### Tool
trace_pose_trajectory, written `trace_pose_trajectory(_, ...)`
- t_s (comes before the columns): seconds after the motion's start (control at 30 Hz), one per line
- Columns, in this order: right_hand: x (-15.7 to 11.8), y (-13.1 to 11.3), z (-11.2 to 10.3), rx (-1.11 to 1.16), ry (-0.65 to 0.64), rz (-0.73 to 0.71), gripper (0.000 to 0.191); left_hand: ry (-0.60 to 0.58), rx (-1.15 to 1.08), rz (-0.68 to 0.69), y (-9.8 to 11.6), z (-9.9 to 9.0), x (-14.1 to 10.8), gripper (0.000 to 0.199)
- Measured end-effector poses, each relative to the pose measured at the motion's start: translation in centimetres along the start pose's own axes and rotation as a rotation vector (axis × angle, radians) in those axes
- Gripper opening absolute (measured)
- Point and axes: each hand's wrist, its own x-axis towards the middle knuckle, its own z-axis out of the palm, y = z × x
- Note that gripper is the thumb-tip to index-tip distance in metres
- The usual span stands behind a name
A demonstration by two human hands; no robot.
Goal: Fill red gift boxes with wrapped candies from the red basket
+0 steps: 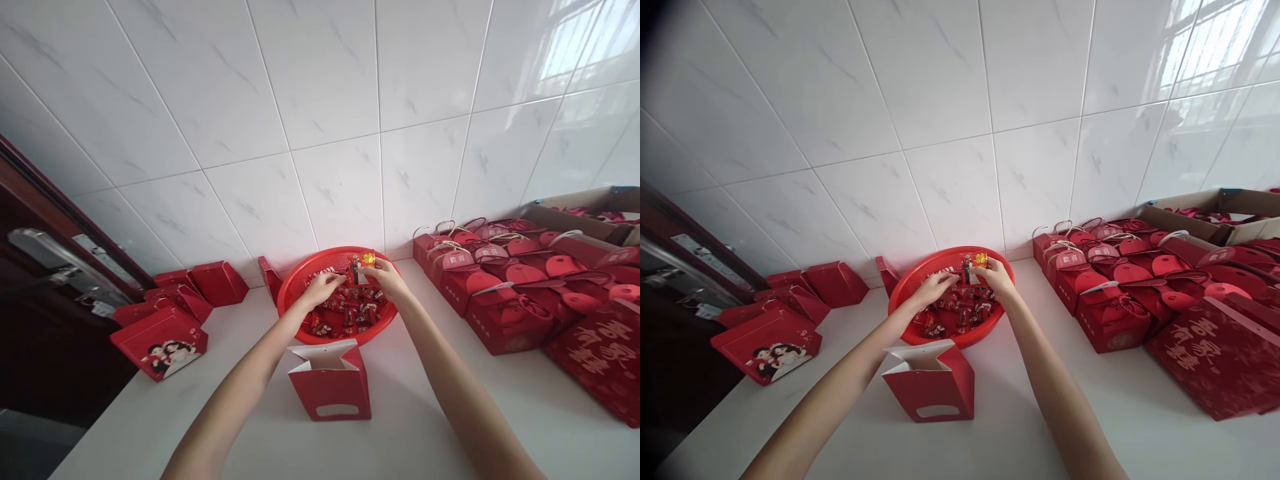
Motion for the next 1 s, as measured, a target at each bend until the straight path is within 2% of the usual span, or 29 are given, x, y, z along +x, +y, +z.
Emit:
trace_pose_trajectory(0.13, 0.07, 0.06, -0.01, -0.005, 0.005, -0.021, 0.032, -0.025, -0.088, -0.034, -0.1, -0.13, -0.11, 0.026)
trace_pose_trajectory(0.43, 0.07, 0.04, 0.09, -0.006, 0.01, -0.022, 0.032, -0.076, -0.274, -0.047, -0.33, -0.19, -0.21, 0.044)
trace_pose_trajectory(1.0, -0.04, 0.06, 0.04, -0.045, 0.013, -0.018, 0.028, 0.1, -0.338, 0.068, -0.14, -0.61, -0.06, 0.032)
